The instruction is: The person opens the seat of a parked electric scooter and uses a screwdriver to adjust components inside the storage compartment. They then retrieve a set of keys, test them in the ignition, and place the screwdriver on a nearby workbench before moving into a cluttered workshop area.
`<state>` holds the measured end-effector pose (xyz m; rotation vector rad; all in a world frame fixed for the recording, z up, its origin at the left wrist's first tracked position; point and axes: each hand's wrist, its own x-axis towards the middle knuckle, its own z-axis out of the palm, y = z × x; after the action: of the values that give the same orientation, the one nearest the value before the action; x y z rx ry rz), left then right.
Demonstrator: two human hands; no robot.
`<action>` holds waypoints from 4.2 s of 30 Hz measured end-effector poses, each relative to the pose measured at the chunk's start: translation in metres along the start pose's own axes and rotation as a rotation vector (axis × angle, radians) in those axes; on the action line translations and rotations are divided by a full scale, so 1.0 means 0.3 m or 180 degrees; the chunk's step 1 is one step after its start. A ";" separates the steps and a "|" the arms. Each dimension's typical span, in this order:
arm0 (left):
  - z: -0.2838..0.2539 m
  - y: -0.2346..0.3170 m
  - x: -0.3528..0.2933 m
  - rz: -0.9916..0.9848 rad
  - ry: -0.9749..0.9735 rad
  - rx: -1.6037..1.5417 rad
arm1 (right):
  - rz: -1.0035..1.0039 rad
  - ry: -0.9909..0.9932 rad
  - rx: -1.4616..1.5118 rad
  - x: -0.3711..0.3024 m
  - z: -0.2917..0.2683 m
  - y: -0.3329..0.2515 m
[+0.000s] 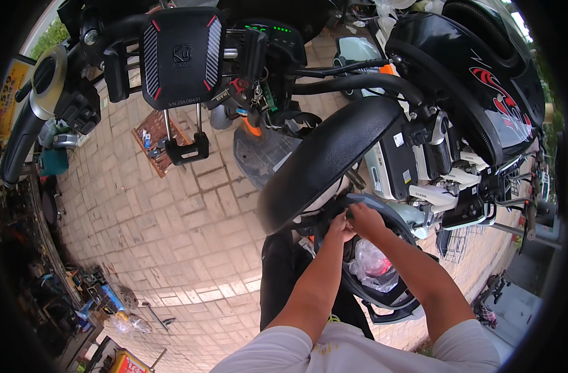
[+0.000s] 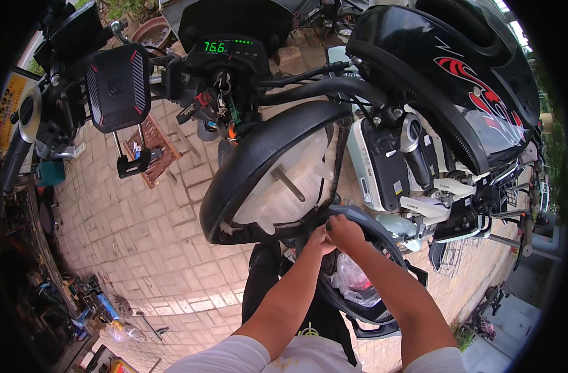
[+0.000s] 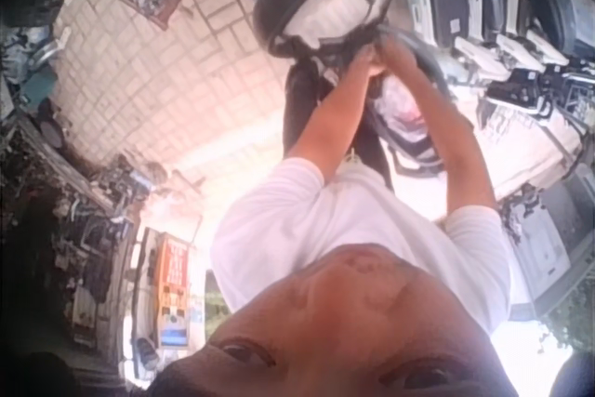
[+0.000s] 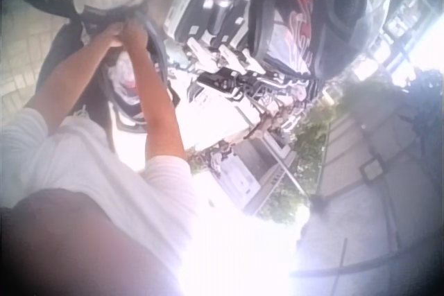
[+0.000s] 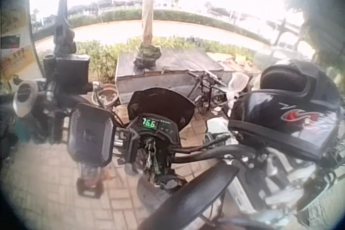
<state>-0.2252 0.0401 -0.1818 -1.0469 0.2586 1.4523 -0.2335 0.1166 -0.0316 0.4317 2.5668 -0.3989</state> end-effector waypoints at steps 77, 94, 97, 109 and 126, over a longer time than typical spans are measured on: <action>0.011 -0.046 -0.049 0.0787 -0.0066 0.0298 | -0.0118 -0.0294 0.0120 -0.077 0.061 0.067; -0.119 -0.029 0.077 0.0595 -0.0220 0.0295 | 0.0500 -0.0498 0.0614 -0.035 0.095 0.068; -0.133 -0.020 0.080 0.0562 -0.0473 0.0032 | -0.0051 -0.0692 -0.0344 0.024 0.080 0.063; -0.040 0.114 -0.017 -0.0259 -0.0302 -0.0657 | 0.0806 -0.0107 0.0545 0.089 0.033 -0.057; -0.088 0.144 0.085 -0.0165 0.0249 -0.0274 | 0.0221 -0.0986 -0.0388 0.149 0.103 -0.003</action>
<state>-0.2472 0.0296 -0.2328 -1.1738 0.2249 1.3878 -0.2575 0.1149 -0.0804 0.3808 2.2546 -0.2596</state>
